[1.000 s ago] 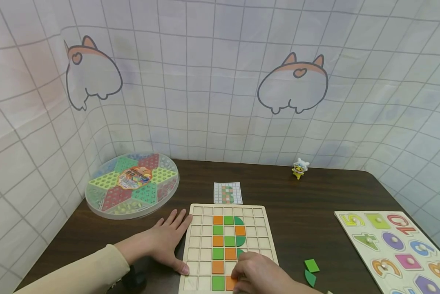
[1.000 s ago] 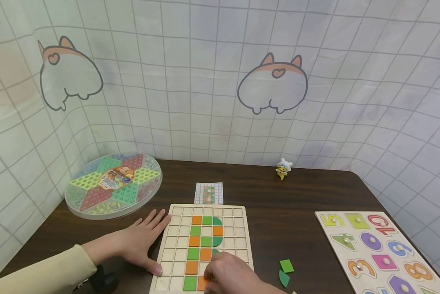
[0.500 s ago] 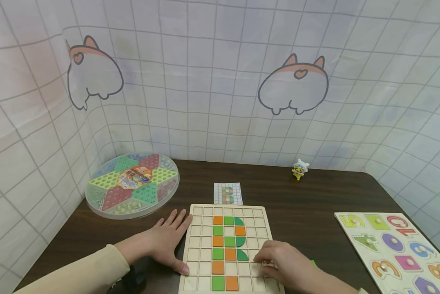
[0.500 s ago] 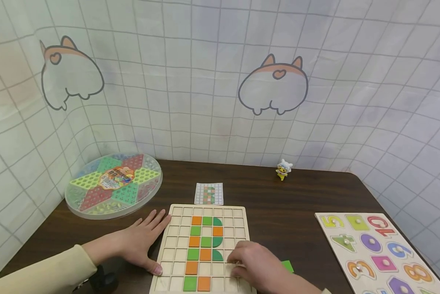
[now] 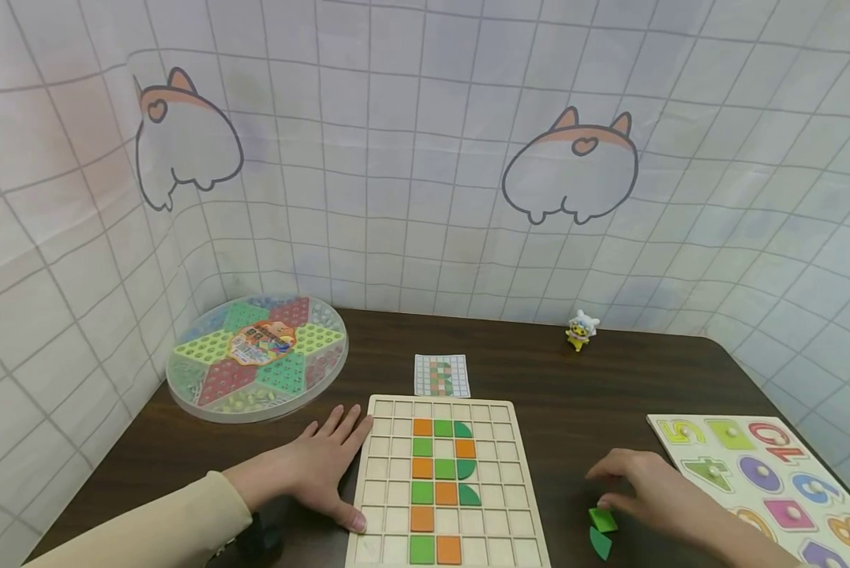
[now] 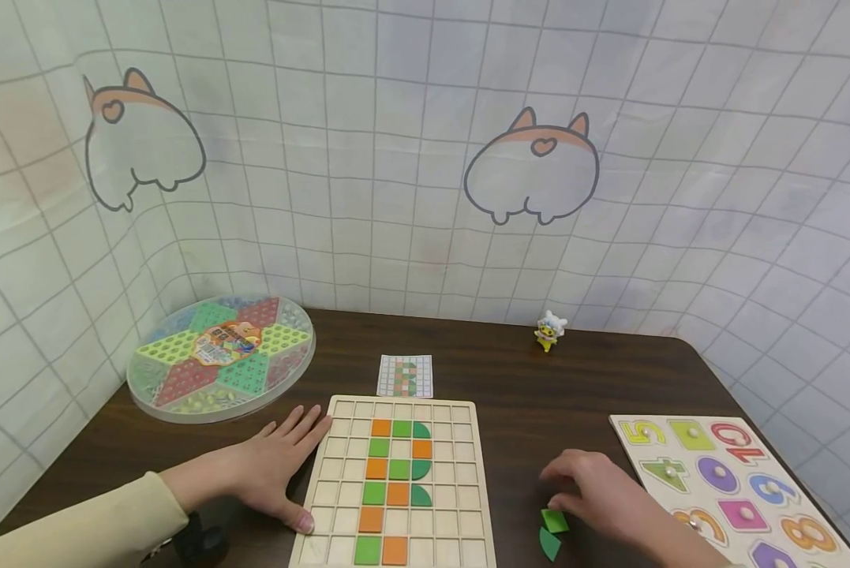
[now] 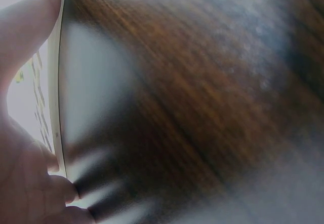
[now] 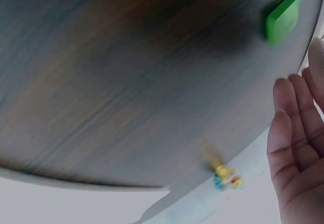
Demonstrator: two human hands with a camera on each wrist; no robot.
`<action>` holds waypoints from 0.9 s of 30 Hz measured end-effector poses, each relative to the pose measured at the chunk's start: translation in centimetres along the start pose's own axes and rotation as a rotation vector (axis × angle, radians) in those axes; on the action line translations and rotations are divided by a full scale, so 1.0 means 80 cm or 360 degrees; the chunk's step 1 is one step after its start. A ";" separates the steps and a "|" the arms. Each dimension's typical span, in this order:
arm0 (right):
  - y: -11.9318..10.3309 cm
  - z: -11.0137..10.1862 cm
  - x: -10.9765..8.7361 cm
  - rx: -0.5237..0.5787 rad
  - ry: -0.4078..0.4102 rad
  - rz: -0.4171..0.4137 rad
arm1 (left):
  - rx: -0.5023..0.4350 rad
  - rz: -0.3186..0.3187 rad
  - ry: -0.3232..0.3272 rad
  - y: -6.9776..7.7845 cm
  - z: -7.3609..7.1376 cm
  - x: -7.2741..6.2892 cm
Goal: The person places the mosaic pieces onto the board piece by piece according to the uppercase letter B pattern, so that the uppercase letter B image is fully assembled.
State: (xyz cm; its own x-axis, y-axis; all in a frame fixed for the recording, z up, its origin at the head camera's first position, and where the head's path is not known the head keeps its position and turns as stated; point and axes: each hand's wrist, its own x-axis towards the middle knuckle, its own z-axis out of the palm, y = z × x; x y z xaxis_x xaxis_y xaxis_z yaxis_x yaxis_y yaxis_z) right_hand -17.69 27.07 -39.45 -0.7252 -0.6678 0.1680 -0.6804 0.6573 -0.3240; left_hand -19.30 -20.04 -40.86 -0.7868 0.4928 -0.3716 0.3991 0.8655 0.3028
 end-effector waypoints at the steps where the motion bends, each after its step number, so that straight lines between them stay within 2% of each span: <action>1: 0.004 -0.002 -0.002 0.0016 -0.0031 0.0028 | 0.0006 0.0002 -0.0010 0.002 -0.003 -0.002; 5: 0.014 -0.008 -0.008 0.0139 -0.0237 0.0183 | -0.0002 -0.0036 -0.0038 0.013 -0.012 -0.008; 10: 0.016 -0.008 -0.011 0.0209 -0.0335 0.0165 | 0.0006 -0.0037 -0.0026 0.010 -0.008 -0.005; 12: 0.017 -0.007 -0.012 0.0225 -0.0340 0.0135 | -0.0006 -0.0025 -0.0016 0.003 -0.003 0.000; 18: 0.015 -0.003 -0.011 0.0227 -0.0368 0.0164 | -0.0026 -0.0009 0.0022 -0.020 0.016 0.014; 27: 0.009 0.004 -0.008 0.0154 -0.0272 0.0140 | -0.0027 -0.0002 0.0037 -0.020 0.017 0.014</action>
State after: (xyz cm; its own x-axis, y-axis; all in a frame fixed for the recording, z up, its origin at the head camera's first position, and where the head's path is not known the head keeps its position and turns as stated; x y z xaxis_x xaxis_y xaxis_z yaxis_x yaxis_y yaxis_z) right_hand -17.66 27.88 -40.11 -0.7472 -0.6643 -0.0223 -0.5961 0.6846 -0.4195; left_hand -20.20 -20.73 -42.97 -0.7981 0.4892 -0.3517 0.3900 0.8644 0.3174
